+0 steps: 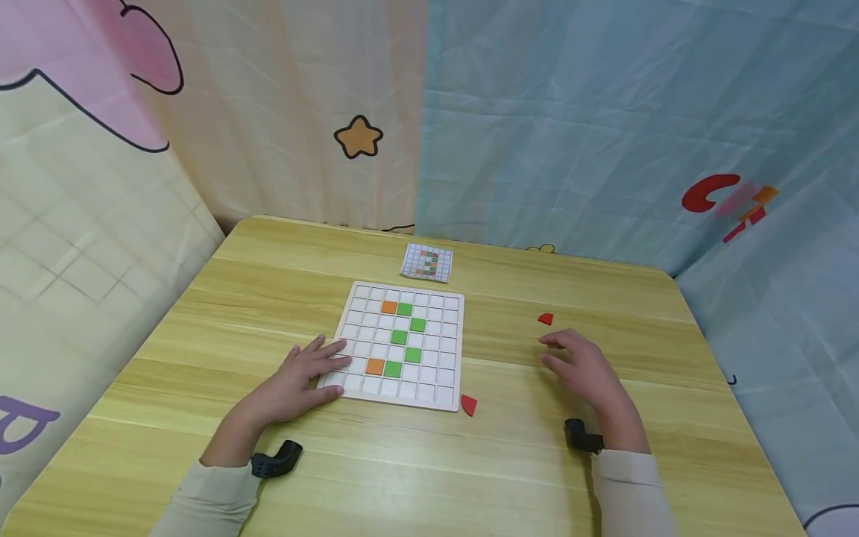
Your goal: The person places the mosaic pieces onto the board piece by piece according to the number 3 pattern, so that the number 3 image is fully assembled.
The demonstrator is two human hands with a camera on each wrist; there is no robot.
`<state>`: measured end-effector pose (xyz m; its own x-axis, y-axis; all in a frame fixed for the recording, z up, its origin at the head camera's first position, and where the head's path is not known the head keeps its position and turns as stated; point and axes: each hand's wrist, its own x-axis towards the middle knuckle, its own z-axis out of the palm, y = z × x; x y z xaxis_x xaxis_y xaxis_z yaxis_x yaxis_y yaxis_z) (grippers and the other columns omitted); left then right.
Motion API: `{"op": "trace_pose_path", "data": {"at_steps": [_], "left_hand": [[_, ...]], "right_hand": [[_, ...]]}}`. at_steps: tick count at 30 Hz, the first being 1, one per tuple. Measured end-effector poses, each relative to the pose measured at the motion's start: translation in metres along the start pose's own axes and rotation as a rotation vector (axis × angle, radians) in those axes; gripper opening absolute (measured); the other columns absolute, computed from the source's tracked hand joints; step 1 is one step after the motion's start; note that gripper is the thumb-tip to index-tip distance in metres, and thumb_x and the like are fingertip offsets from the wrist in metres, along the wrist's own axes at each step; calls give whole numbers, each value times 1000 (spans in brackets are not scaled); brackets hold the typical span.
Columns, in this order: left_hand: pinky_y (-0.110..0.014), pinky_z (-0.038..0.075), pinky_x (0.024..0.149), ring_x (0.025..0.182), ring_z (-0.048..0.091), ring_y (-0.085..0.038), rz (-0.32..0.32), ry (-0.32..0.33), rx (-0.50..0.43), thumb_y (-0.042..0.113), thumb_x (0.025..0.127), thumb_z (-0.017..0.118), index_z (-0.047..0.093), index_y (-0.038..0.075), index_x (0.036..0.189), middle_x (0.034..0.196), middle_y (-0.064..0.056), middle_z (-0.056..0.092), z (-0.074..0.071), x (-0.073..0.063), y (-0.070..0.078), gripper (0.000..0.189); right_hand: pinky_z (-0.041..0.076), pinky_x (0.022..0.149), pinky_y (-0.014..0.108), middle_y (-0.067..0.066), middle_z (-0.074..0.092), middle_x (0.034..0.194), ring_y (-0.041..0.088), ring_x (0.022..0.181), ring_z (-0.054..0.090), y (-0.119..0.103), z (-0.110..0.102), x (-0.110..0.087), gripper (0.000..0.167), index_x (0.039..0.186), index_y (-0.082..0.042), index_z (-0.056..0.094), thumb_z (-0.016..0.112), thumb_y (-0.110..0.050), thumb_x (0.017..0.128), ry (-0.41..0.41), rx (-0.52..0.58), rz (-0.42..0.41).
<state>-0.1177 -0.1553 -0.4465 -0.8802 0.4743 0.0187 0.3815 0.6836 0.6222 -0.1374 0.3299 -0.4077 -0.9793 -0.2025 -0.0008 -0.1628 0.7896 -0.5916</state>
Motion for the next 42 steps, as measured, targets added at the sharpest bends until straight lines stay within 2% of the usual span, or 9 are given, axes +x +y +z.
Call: {"op": "trace_pose_path", "data": {"at_steps": [7,14,22,31,36,42], "left_hand": [[-66,4,113,149,15,-40,-11,-5,-4,28,91,73,59,10,139,156,-7,40,0,0,1,53],[-66,4,113,149,15,-39,-13,-7,-4,28,91,73,59,11,139,156,-6,39,0,0,1,53],[-67,4,112,149,15,-40,1,-7,-7,28,92,72,60,10,139,156,-7,40,-2,0,2,52],[-66,4,113,149,14,-40,-8,-13,-4,28,92,72,60,11,139,156,-6,39,-1,1,2,52],[-67,4,113,149,15,-40,-9,-13,-1,28,92,72,59,11,139,156,-7,39,-1,0,2,52],[-67,4,113,149,14,-40,-15,-13,0,28,92,72,60,10,139,156,-7,39,-2,0,2,52]], "right_hand": [[34,101,66,22,56,129,46,124,48,17,-14,-2,37,129,2,59,62,-21,100,-24,9,24],[34,101,65,24,59,123,44,120,48,31,-23,1,33,126,4,60,61,-17,100,10,17,1],[34,98,68,32,49,136,53,125,41,46,-37,2,44,133,6,54,57,-25,103,-51,-27,69],[44,92,56,32,54,129,48,118,51,61,-43,-1,44,131,10,55,60,-21,101,-92,-28,94],[43,92,55,32,57,125,47,117,51,65,-42,-3,41,129,11,56,61,-18,100,-77,-32,89],[42,92,53,33,55,129,48,119,50,70,-42,-7,44,130,10,55,61,-22,100,-85,-26,110]]}}
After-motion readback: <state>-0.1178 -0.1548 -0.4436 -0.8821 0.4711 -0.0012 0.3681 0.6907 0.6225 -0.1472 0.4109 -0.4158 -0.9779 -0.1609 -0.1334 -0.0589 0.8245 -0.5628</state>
